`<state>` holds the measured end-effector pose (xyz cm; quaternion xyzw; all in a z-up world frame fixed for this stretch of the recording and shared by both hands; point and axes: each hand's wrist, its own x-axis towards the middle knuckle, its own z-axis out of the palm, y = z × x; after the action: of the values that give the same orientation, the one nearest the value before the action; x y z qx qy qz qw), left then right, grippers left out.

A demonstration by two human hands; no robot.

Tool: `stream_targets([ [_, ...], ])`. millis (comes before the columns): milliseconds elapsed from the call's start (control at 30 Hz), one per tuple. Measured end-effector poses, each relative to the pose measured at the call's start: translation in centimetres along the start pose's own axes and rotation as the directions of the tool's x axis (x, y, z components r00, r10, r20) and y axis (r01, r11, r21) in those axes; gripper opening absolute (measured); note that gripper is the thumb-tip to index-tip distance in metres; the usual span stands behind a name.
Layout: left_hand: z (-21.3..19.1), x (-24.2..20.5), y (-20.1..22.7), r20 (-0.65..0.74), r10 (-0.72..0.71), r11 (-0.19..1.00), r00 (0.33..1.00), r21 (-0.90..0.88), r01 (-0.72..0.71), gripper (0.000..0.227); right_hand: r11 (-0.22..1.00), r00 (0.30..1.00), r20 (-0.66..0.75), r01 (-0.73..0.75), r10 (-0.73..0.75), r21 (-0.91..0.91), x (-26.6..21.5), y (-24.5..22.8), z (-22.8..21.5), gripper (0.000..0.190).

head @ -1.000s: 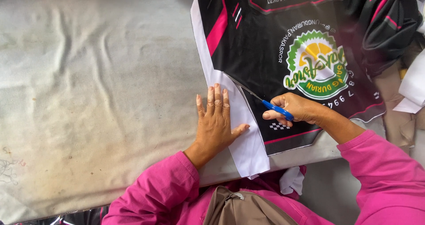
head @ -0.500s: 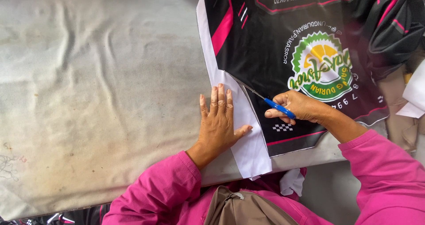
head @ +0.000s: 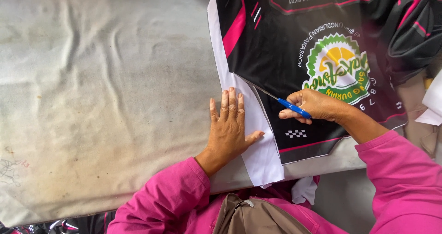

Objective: The person uses blue-handled scissors to cut a piece of white fabric that is laid over a black printed garment on a table. They carefully trim the fabric along the garment's edges, occasionally lifting and repositioning the material to continue the cut.

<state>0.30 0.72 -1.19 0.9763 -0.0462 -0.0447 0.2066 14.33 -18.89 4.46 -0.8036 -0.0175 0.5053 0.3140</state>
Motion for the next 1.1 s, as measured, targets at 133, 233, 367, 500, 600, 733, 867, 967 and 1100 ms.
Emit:
stream_targets([
  [133,-0.1,0.0,0.0,0.002,0.002,1.000,1.000,-0.003,-0.002,0.103,0.999,1.000,-0.004,0.003,-0.003,-0.034,0.1,-0.1,-0.5,0.037],
  [233,0.0,0.0,0.0,0.006,0.001,1.000,1.000,0.002,-0.001,0.103,0.999,1.000,0.004,-0.006,0.006,-0.054,0.0,-0.6,-0.7,0.039],
  [367,0.0,0.0,-0.1,0.000,0.006,1.000,1.000,0.001,-0.006,0.103,0.997,1.000,0.028,-0.005,0.007,-0.079,0.4,-0.6,-0.7,0.039],
  [500,0.0,-0.1,-0.1,-0.006,0.013,1.000,1.000,0.009,-0.013,0.104,0.997,1.000,0.023,0.004,-0.003,-0.076,0.7,-0.7,-0.6,0.040],
  [600,0.0,-0.1,-0.1,-0.020,0.015,1.000,1.000,0.004,-0.015,0.104,0.995,1.000,0.013,0.012,-0.011,-0.095,0.7,-0.9,-0.7,0.040],
  [733,0.1,-0.2,-0.1,-0.042,0.017,1.000,0.999,-0.002,-0.017,0.104,0.991,1.000,-0.002,0.012,-0.012,-0.130,0.5,-1.5,-0.8,0.038],
  [867,0.2,-0.2,-0.1,-0.044,0.017,1.000,0.999,-0.001,-0.017,0.104,0.988,1.000,0.003,-0.002,0.002,-0.155,0.6,-1.8,-1.3,0.039],
  [967,0.1,-0.2,-0.1,-0.049,0.018,1.000,0.999,0.005,-0.018,0.105,0.983,1.000,0.011,0.002,0.000,-0.185,0.9,-1.8,-1.5,0.038],
  [1100,-0.1,-0.2,-0.1,-0.035,0.016,1.000,0.999,0.009,-0.016,0.105,0.977,1.000,-0.006,-0.002,0.000,-0.213,1.1,-2.3,-1.6,0.038],
])
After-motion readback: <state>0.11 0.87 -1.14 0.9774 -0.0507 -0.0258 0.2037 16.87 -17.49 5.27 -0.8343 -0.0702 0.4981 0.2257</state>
